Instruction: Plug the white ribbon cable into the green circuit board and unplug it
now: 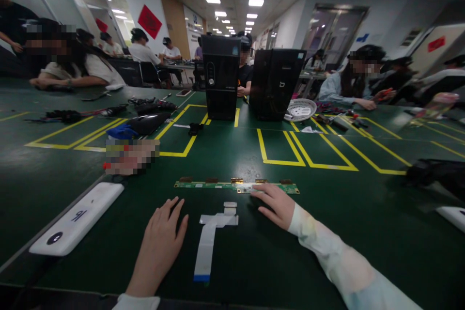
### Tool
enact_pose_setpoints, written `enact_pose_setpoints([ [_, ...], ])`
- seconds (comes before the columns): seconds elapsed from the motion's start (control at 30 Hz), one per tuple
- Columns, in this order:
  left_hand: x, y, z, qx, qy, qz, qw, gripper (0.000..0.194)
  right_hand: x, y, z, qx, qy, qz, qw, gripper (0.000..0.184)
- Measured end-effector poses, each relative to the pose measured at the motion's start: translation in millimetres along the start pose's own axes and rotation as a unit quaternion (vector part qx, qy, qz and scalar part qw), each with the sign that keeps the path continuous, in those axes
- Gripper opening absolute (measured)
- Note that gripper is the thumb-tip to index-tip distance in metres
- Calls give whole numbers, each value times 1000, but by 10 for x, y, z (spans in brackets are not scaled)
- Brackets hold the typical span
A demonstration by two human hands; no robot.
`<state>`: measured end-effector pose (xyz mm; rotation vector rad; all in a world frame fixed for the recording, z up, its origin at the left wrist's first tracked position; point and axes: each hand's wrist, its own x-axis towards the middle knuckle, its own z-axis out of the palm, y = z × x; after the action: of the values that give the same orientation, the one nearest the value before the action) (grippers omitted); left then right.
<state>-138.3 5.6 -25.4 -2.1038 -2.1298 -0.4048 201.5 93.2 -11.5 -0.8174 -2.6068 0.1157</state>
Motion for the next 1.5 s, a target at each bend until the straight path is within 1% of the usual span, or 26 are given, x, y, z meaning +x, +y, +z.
enact_pose_setpoints([
  [0.07, 0, 3, 4, 4, 1, 1, 1000, 57, -114, 121, -32, -9, 21, 23, 999, 40],
  [0.17, -1, 6, 14, 2, 5, 6, 1000, 57, -287, 264, -62, -22, 23, 51, 998, 38],
  [0.27, -1, -3, 28, -7, 8, 5, 1000, 57, -421, 350, -75, -32, 23, 77, 996, 41],
  [0.43, 0, -60, 54, -37, -1, -6, 999, 56, -475, 368, -55, -47, 8, 86, 995, 44],
  [0.53, -19, -32, 47, -67, 6, 9, 998, 52, -432, 311, -18, -51, 1, 80, 996, 44],
  [0.63, -59, 143, 1, -105, -8, 60, 993, 47, -383, 233, 21, -57, -6, 82, 995, 46],
  [0.73, -91, 425, -52, -137, -60, 146, 978, 44, -348, 172, 49, -62, -15, 85, 994, 48],
  [0.83, -88, 682, -71, -142, -77, 194, 968, 44, -329, 141, 69, -65, -24, 84, 994, 48],
  [1.0, -83, 957, -83, -112, -73, 194, 972, 48, -320, 125, 104, -75, -22, 82, 994, 48],
  [1.17, -128, 1263, -137, -83, -73, 216, 970, 49, -293, 109, 128, -77, -11, 82, 994, 48],
  [1.27, -93, 1423, -133, -62, -66, 220, 971, 51, -270, 91, 124, -72, -4, 79, 994, 48],
  [1.37, -9, 1499, -104, -48, -76, 223, 971, 53, -257, 72, 109, -67, -4, 78, 995, 47],
  [1.5, 81, 1503, -57, -40, -94, 236, 966, 57, -262, 72, 107, -63, 3, 75, 995, 46],
])
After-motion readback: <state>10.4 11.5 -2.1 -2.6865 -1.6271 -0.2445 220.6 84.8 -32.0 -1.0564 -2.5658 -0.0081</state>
